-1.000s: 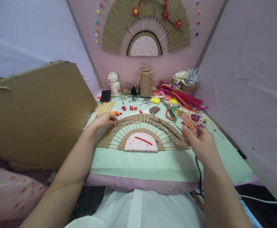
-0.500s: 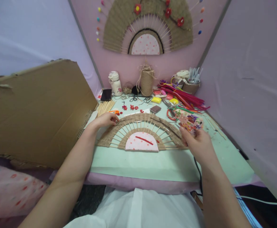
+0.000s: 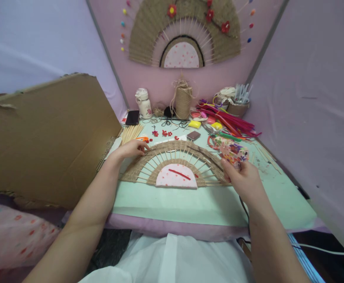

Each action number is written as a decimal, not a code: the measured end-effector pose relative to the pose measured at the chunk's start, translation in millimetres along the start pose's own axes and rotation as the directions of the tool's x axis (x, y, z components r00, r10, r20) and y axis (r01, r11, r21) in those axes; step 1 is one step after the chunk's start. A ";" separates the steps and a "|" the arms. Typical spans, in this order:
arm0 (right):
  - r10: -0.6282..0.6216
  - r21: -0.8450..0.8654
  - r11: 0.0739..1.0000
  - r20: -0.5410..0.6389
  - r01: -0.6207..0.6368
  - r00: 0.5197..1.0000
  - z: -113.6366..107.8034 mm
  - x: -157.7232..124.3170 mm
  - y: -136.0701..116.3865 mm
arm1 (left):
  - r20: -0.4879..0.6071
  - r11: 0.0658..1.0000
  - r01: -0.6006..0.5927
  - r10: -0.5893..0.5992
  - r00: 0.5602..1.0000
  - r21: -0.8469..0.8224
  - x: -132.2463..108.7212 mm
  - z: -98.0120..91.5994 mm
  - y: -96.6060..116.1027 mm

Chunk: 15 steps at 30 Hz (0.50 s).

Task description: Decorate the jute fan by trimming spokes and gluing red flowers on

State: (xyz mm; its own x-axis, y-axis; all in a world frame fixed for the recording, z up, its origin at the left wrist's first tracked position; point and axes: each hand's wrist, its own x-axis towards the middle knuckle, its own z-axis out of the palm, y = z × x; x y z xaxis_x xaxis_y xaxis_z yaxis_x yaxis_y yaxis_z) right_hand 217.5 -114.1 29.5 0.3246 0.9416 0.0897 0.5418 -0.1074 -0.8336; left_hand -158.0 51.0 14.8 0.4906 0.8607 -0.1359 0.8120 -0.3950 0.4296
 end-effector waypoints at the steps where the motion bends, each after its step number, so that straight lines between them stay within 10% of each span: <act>1: 0.005 -0.007 1.000 -0.006 -0.005 1.000 -0.3 -0.8 -2.1 | 0.002 1.000 0.004 -0.004 1.000 0.001 0.1 0.0 0.2; 15: 0.001 0.045 0.999 0.000 -0.001 1.000 -0.1 6.7 21.9 | -0.206 0.992 0.075 -0.093 0.974 -0.098 -13.9 -15.3 3.7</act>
State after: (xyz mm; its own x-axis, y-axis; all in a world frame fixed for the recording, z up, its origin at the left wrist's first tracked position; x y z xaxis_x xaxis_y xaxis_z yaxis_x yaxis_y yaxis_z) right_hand 231.6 -110.2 11.9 0.3255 0.9414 0.0887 0.5058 -0.0940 -0.8575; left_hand -166.7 42.5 31.9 0.3370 0.9414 0.0110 0.8116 -0.2964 0.5035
